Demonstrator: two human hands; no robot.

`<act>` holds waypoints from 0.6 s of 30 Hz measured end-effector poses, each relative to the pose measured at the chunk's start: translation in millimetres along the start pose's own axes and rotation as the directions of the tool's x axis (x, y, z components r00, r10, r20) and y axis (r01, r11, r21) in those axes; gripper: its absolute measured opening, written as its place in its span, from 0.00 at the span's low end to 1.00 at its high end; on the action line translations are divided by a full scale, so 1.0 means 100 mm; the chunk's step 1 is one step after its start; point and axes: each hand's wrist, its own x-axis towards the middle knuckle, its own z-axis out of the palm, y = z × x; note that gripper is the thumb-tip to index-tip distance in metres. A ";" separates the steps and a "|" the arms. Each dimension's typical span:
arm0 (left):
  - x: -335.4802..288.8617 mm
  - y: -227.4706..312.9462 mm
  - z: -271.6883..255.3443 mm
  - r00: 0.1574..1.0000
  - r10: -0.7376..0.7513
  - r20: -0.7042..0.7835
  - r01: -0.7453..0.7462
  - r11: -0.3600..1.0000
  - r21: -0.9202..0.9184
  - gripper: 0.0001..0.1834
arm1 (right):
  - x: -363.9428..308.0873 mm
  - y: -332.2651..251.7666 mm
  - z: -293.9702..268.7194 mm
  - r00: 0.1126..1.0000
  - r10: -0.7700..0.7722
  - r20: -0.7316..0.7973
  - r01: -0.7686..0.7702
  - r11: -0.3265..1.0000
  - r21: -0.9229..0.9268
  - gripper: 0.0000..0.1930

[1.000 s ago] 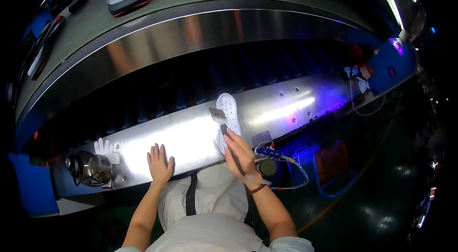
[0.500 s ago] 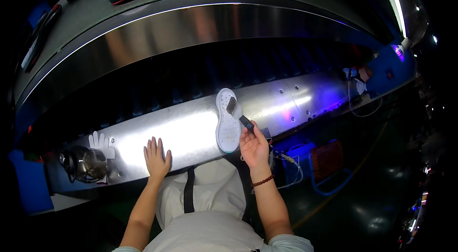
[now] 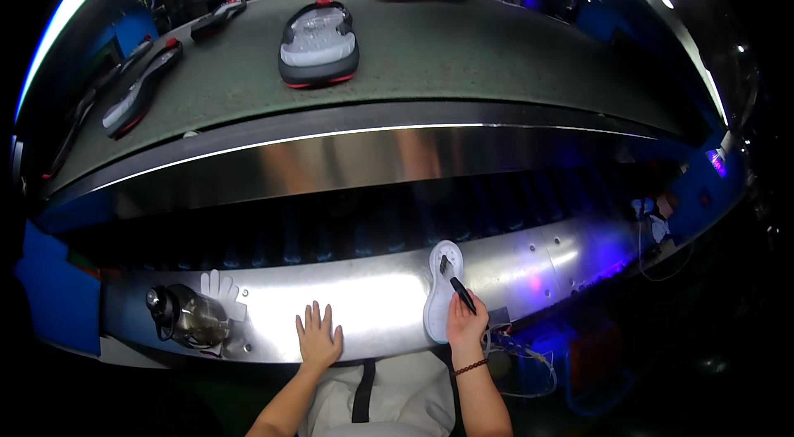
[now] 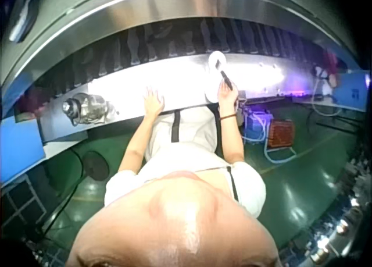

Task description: The person picks up a shoe insole from a conveyor belt and uses a brush to scrub its surface. They repeatedly rotate the insole to clean different areas and then place it back on the belt. The process is repeated for multiple insoles.

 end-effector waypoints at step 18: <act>2.04 1.44 -3.27 0.687 0.008 -0.726 -0.234 0.949 -0.211 0.64 | -0.13 0.11 -0.20 0.990 0.124 0.061 -0.121 0.991 -0.049 0.15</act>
